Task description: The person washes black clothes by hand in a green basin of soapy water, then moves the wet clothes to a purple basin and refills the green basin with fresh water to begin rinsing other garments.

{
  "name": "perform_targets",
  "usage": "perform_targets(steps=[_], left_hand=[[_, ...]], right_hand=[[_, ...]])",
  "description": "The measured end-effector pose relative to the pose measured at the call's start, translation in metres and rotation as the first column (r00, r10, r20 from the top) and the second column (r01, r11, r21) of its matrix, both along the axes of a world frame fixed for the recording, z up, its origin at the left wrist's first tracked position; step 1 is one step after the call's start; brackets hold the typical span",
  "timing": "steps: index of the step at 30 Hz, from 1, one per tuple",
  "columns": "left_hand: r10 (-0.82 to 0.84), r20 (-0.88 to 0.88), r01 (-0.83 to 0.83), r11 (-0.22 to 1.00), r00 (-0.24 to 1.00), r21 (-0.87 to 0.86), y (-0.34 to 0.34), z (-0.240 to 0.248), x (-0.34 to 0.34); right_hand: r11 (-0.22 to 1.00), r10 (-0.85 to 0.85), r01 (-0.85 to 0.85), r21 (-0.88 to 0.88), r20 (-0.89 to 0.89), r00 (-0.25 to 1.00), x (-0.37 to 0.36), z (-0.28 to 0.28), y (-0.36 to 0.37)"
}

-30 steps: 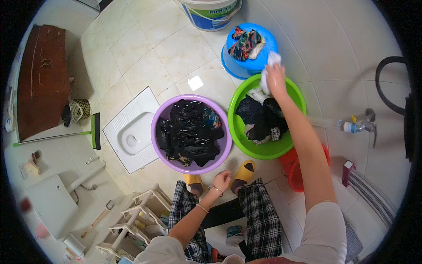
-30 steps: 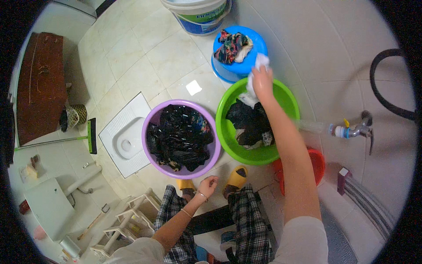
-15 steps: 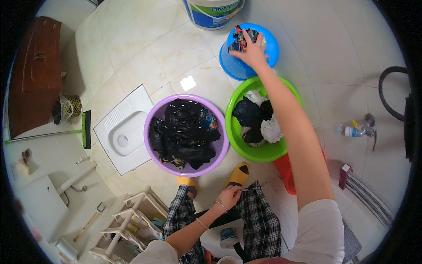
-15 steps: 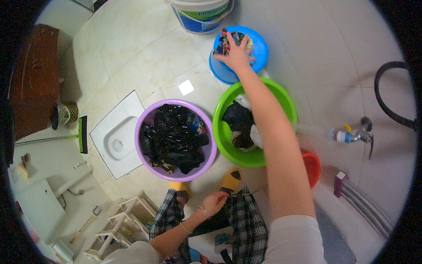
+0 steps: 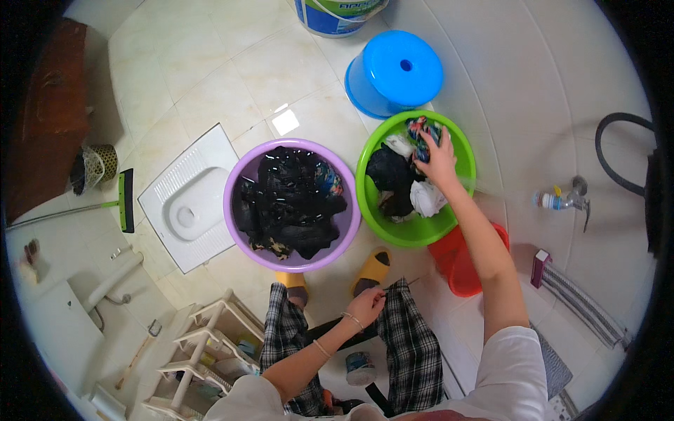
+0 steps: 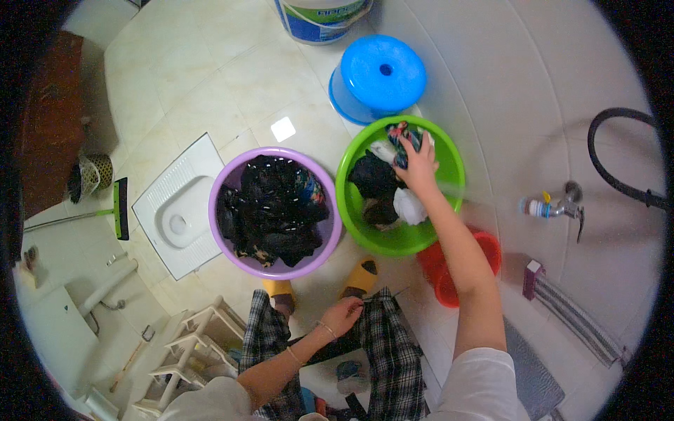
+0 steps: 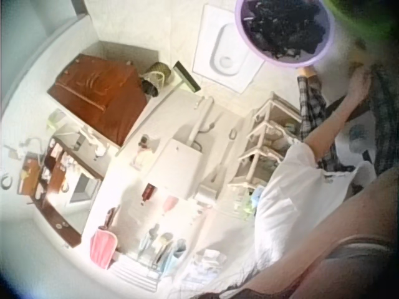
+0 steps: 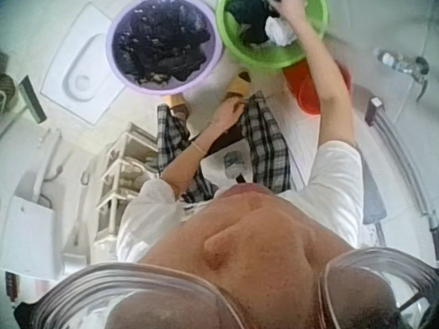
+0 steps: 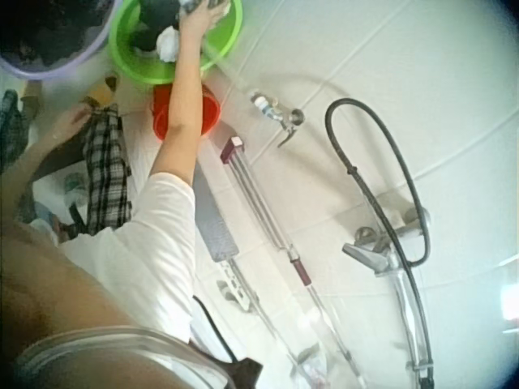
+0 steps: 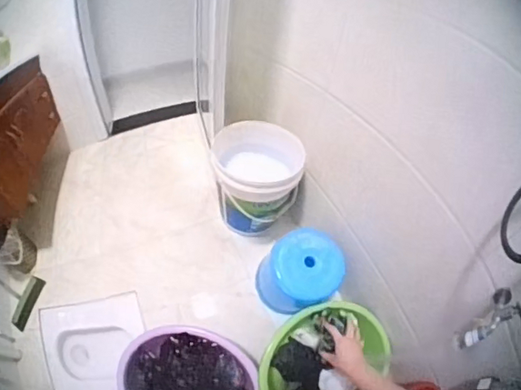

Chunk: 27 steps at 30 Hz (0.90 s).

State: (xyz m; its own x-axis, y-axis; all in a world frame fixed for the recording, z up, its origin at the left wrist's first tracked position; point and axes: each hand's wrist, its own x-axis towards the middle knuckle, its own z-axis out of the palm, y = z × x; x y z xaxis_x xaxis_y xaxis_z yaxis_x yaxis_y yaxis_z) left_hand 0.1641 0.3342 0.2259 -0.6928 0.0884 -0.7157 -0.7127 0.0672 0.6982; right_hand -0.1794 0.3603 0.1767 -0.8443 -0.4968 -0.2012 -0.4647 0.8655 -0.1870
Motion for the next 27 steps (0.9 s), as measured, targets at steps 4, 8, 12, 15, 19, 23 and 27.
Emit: perform_targets(steps=[4,8,12,15,19,23,27], left_hand=[[-0.236,0.096,0.229,0.97,0.967,0.075,0.023,-0.008,0.014],[-0.147,0.317,0.119,0.987,0.937,0.105,0.08,-0.048,0.06],[-0.307,0.197,0.285,0.95,0.931,0.13,0.086,-0.036,0.096],[-0.365,0.223,0.347,0.931,0.904,0.116,0.072,-0.003,0.097],[-0.142,-0.031,0.145,0.979,0.989,0.141,0.052,0.032,0.142],[-0.243,-0.348,0.383,0.82,0.905,0.425,0.015,0.112,0.16],[-0.723,-0.257,0.762,0.639,0.642,0.107,-0.009,0.178,0.186]], right_hand=[[0.952,0.235,-0.156,-0.265,0.302,0.924,0.076,-0.007,0.087],[0.997,-0.073,0.033,0.066,0.839,0.539,0.226,0.0,0.198],[0.976,-0.209,0.024,0.215,0.907,0.365,0.324,0.052,0.216],[0.83,-0.494,0.389,0.398,0.849,0.186,0.37,0.036,0.272],[0.828,-0.405,0.406,0.387,0.913,-0.045,0.372,0.103,0.241],[0.912,-0.368,0.236,0.335,0.923,0.114,0.394,0.188,0.248],[0.894,0.042,-0.436,0.104,0.949,0.312,0.371,0.322,0.147]])
